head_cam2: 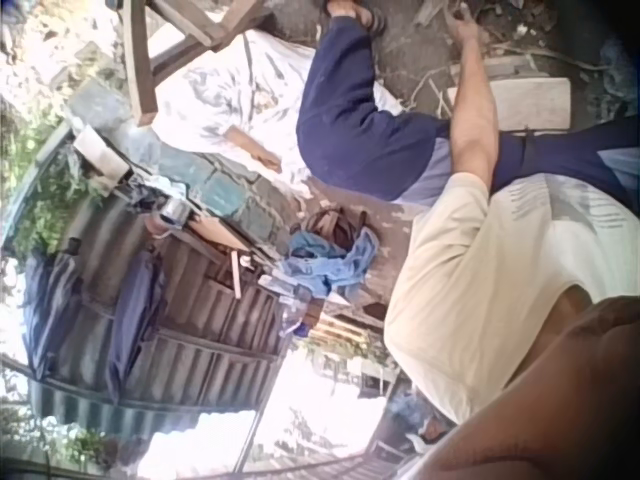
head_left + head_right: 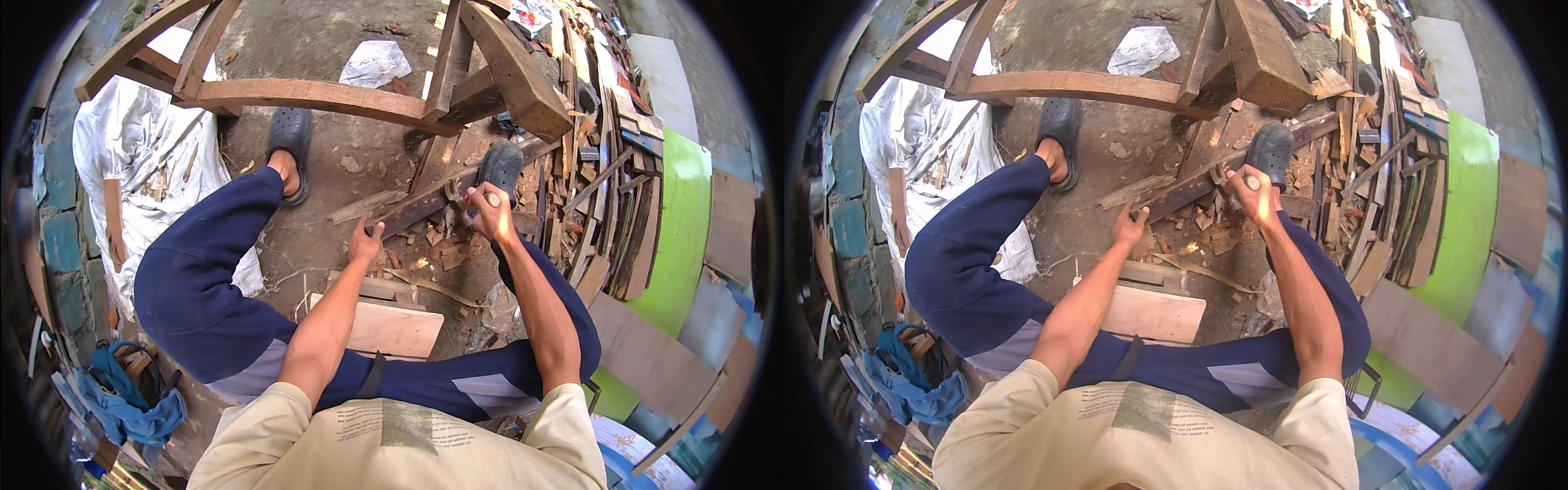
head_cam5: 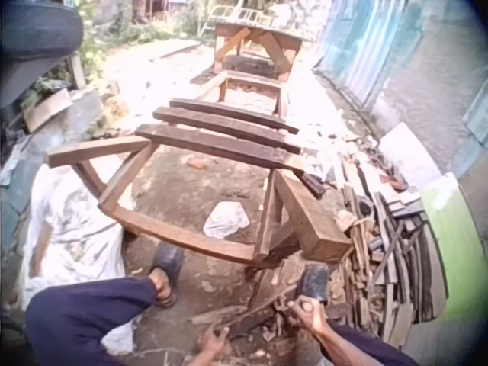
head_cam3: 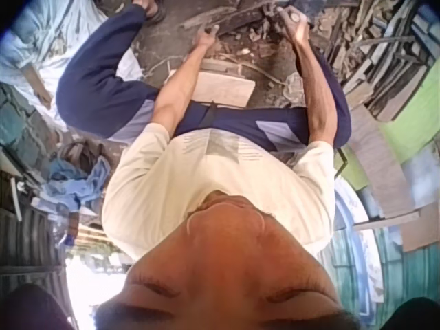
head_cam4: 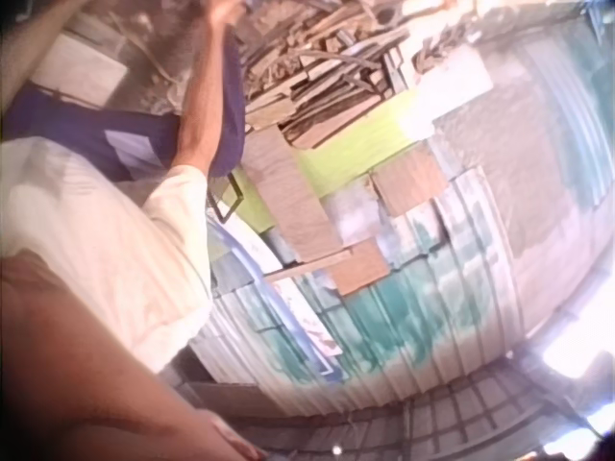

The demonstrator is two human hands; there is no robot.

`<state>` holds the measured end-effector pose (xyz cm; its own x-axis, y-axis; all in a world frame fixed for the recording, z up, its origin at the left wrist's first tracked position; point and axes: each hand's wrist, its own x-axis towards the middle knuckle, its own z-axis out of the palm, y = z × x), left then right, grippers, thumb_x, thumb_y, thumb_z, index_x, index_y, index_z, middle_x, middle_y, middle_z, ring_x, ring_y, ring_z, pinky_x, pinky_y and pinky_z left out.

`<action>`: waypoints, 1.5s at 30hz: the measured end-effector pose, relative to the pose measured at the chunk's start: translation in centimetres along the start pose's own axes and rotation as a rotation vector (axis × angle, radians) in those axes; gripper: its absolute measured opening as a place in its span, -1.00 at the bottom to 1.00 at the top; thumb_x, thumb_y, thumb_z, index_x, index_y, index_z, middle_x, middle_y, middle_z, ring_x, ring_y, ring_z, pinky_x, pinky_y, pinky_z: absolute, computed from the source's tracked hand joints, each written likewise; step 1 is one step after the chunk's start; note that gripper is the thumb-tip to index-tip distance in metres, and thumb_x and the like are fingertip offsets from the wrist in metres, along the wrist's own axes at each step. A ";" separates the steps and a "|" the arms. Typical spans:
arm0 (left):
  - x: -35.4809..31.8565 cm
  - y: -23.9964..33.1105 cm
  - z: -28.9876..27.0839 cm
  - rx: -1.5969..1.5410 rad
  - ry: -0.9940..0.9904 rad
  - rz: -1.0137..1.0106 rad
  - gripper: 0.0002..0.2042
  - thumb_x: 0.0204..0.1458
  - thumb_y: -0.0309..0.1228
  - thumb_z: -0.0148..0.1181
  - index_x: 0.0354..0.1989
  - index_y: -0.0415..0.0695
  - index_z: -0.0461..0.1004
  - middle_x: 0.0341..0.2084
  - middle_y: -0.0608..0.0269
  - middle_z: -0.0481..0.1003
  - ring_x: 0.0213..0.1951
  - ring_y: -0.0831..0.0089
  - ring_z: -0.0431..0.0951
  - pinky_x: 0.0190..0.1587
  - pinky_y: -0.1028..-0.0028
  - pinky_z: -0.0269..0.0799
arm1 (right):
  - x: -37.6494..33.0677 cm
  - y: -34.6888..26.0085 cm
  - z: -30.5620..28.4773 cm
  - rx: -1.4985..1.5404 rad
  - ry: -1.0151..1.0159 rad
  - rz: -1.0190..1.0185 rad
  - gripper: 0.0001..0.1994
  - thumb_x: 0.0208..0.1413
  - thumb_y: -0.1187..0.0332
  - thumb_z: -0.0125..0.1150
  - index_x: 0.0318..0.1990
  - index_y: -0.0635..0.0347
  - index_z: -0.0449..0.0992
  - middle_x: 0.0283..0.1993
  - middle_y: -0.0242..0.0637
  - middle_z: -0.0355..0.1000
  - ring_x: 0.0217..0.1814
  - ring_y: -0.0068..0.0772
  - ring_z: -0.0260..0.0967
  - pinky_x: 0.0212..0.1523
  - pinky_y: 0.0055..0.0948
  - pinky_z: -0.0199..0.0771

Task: The person sits on the ground and repeatedly strikes a piece of wood with a small axe to break it into smaller pieces. The person adjusts the wood position between strikes and continues chopping until the wood is fragmented.

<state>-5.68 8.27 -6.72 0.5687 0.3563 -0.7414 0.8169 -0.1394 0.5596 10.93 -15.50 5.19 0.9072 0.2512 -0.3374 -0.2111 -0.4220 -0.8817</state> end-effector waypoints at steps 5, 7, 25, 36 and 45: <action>0.1 -0.4 -0.3 0.012 0.011 0.014 -0.31 0.10 0.04 0.23 0.35 -0.03 0.25 0.20 -0.10 0.40 0.22 -0.01 0.39 0.25 0.19 0.30 | -0.8 -0.9 3.8 -0.062 -0.029 -0.141 -0.67 0.13 0.31 0.33 -0.59 0.24 0.38 -0.66 -0.49 0.23 -0.58 -0.70 0.08 -0.58 -0.52 0.11; 0.5 -1.0 -0.5 0.020 0.010 0.012 -0.31 0.09 0.04 0.23 0.35 -0.05 0.26 0.19 -0.11 0.40 0.22 0.00 0.39 0.25 0.20 0.30 | -2.1 -3.0 5.8 -0.213 -0.206 -0.184 -0.64 0.06 0.26 0.36 -0.60 0.28 0.37 -0.71 -0.30 0.21 -0.60 -0.62 0.10 -0.58 -0.43 0.19; 0.4 -0.6 -1.1 -0.004 -0.045 0.017 -0.33 0.08 0.01 0.26 0.33 -0.04 0.30 0.15 -0.14 0.44 0.21 0.00 0.42 0.23 0.21 0.32 | -5.5 -4.3 11.7 -0.412 -0.793 -0.789 -0.83 -0.14 0.35 0.33 -0.55 0.21 0.46 -0.52 -0.17 0.41 -0.36 -0.06 0.39 -0.20 -0.20 0.41; 1.0 -1.7 -0.4 -0.014 -0.017 0.055 -0.28 0.07 0.04 0.26 0.33 -0.14 0.29 0.06 -0.22 0.49 0.12 0.03 0.50 0.16 0.26 0.38 | -2.2 -6.8 7.2 -0.438 -0.818 -0.688 -0.73 0.00 0.36 0.35 -0.56 0.28 0.39 -0.52 -0.15 0.37 -0.39 -0.02 0.37 -0.34 -0.17 0.36; 0.8 -0.9 -0.7 -0.040 -0.057 -0.017 -0.32 0.10 0.01 0.24 0.35 -0.02 0.27 0.22 -0.11 0.37 0.26 0.01 0.36 0.28 0.22 0.26 | -6.2 -1.4 11.5 -0.154 -0.053 -0.448 -0.75 -0.03 0.45 0.41 -0.50 0.28 0.39 -0.51 -0.21 0.34 -0.46 -0.27 0.30 -0.39 -0.32 0.32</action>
<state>-6.02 9.33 -7.52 0.5604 0.3050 -0.7700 0.8226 -0.0968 0.5603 1.46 -6.48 4.71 0.8760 0.4801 0.0450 0.2567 -0.3853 -0.8863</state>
